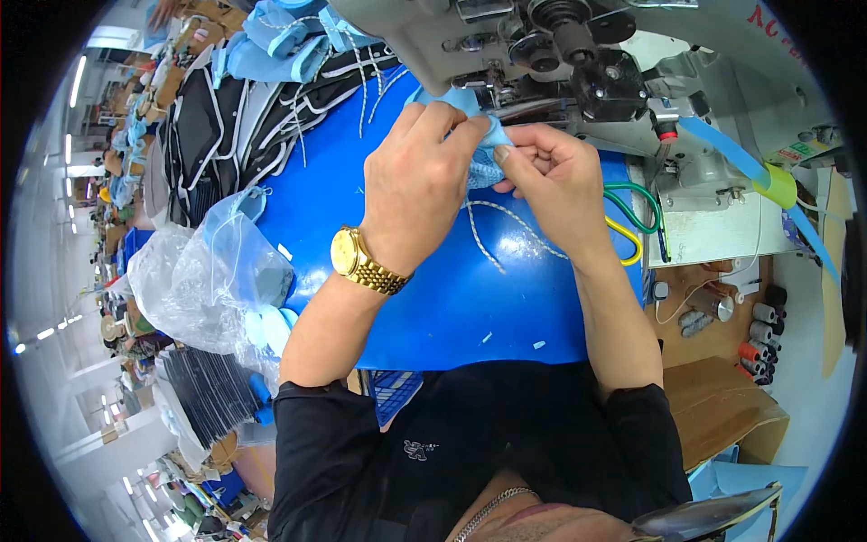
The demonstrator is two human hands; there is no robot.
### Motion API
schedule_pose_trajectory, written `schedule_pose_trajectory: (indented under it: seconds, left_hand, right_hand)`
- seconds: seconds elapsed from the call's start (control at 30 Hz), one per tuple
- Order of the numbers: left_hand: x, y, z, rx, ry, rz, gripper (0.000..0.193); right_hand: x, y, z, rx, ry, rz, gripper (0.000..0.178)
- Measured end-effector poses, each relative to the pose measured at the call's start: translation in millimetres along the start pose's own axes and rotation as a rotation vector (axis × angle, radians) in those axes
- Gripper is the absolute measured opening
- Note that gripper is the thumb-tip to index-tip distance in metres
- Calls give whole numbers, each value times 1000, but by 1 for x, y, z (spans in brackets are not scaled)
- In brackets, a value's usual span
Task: Assembling and sewing protective mesh masks at a workshop station.
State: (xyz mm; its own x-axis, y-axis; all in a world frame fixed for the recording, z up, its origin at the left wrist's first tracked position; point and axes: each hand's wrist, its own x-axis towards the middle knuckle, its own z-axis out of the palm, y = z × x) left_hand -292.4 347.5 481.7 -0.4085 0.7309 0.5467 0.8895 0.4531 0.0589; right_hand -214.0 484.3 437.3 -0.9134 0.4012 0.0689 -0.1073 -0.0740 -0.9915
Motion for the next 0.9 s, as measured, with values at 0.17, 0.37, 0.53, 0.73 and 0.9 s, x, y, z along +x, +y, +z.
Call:
schedule_pose_trajectory:
  seconds: [0.17,0.37,0.53,0.73,0.9]
  left_hand:
    - [-2,1,5,-78,39,-90,21]
    - [-10,0,1,-144,-10,-123,18]
    - [-6,2,-5,-83,-17,-46,20]
    - [-5,1,0,9,-21,1,20]
    - [-4,-2,-3,-21,-15,6,22]
  right_hand:
    - [3,9,2,-4,71,-43,13]
    - [4,0,-4,-454,-31,-116,19]
    - [2,1,-7,-416,-16,-128,19]
    - [7,3,-1,-490,57,-182,21]
    - [8,-1,5,-661,65,-243,23]
